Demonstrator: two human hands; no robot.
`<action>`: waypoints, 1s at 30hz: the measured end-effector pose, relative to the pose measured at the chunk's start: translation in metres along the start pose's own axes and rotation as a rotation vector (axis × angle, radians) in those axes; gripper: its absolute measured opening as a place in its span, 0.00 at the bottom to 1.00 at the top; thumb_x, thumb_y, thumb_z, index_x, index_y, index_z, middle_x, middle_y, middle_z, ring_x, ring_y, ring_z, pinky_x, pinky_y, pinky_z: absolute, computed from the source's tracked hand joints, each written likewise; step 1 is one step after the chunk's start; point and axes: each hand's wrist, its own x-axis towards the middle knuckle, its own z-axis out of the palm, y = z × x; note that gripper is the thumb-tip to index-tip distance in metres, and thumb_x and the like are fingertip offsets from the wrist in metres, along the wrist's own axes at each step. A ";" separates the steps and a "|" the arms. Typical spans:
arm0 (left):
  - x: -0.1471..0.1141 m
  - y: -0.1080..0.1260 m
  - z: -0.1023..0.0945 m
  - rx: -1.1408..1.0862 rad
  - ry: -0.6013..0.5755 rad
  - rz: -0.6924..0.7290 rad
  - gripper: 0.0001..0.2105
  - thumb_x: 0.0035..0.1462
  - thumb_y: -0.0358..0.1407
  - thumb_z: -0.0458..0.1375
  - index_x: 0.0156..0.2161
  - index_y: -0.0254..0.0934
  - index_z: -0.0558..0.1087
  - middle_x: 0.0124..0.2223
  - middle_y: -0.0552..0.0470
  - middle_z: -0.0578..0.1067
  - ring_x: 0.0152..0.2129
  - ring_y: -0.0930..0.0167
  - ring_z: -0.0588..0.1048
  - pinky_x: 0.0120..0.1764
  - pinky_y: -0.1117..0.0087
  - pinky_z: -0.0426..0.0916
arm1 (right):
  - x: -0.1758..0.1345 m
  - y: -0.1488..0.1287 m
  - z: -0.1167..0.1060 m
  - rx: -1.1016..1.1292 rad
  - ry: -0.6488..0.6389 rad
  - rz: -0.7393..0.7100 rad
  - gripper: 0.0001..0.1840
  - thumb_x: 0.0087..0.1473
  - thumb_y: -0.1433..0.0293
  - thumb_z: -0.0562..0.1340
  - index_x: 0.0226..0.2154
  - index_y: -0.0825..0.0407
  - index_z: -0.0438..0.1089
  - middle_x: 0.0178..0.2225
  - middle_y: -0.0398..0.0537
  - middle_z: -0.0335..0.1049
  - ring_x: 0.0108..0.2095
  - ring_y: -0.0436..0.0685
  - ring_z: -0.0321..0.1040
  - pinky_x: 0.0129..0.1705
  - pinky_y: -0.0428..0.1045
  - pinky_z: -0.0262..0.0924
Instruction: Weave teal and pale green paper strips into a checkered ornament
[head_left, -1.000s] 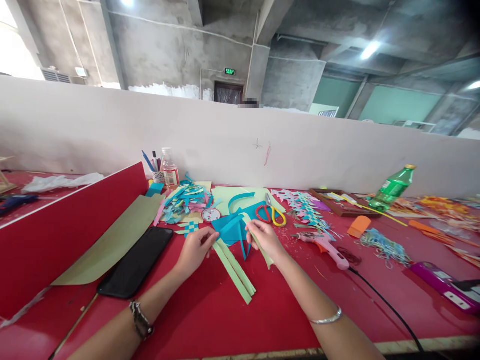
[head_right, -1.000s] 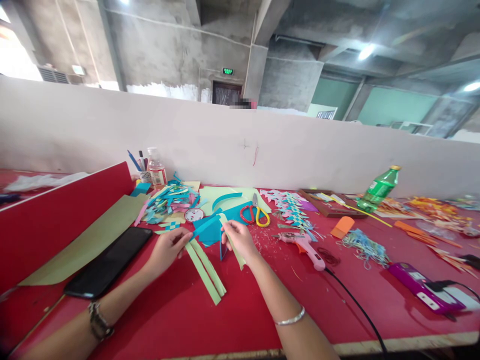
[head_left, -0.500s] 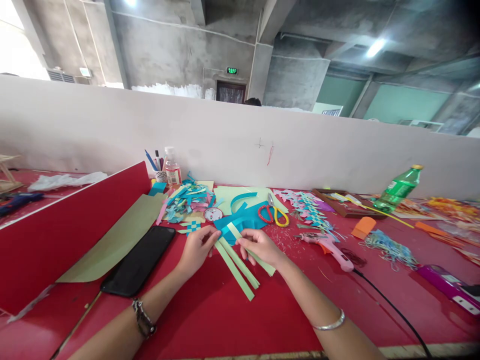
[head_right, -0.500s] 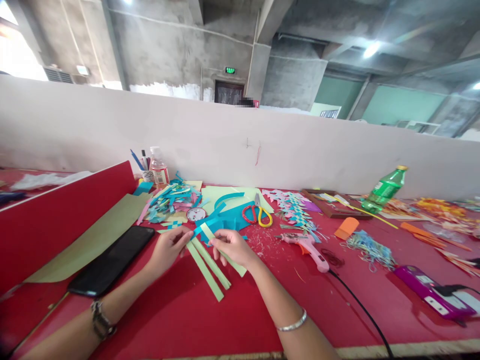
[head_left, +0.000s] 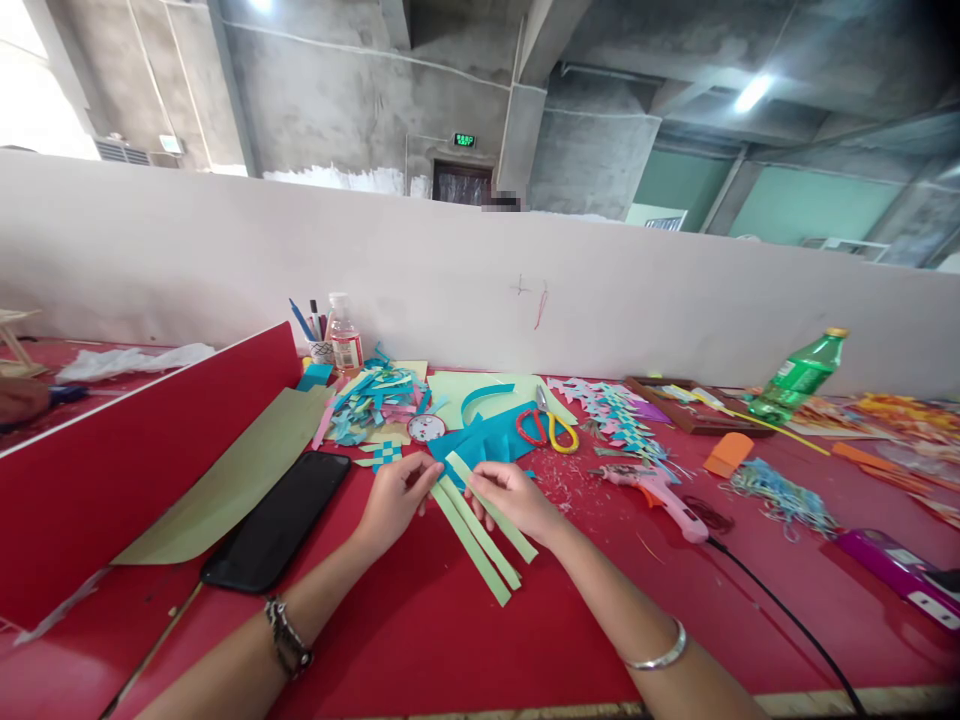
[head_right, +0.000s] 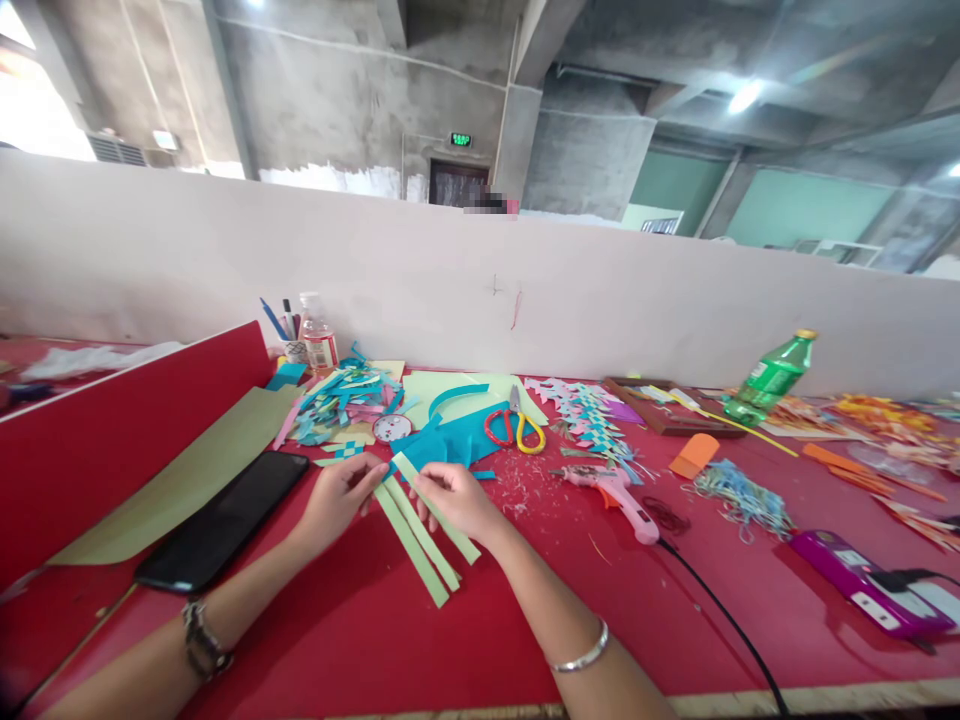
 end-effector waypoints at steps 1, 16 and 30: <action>0.000 0.000 0.000 0.002 -0.003 0.001 0.15 0.53 0.44 0.49 0.21 0.36 0.62 0.13 0.62 0.59 0.10 0.78 0.60 0.18 0.77 0.54 | 0.000 -0.001 0.000 -0.028 -0.002 -0.004 0.16 0.49 0.57 0.54 0.21 0.52 0.60 0.16 0.38 0.58 0.15 0.46 0.56 0.17 0.43 0.52; 0.000 -0.003 0.003 -0.047 -0.042 0.004 0.15 0.53 0.43 0.49 0.22 0.35 0.63 0.14 0.61 0.60 0.10 0.79 0.60 0.17 0.78 0.55 | 0.004 0.005 0.002 -0.179 0.033 -0.140 0.17 0.51 0.57 0.51 0.20 0.52 0.55 0.21 0.38 0.47 0.23 0.47 0.45 0.24 0.44 0.43; 0.000 -0.001 0.005 -0.113 -0.072 -0.048 0.16 0.51 0.46 0.50 0.22 0.35 0.62 0.14 0.62 0.60 0.09 0.80 0.59 0.16 0.78 0.53 | 0.004 0.006 0.005 -0.270 0.078 -0.171 0.17 0.53 0.60 0.50 0.18 0.52 0.49 0.20 0.37 0.41 0.22 0.46 0.41 0.23 0.44 0.39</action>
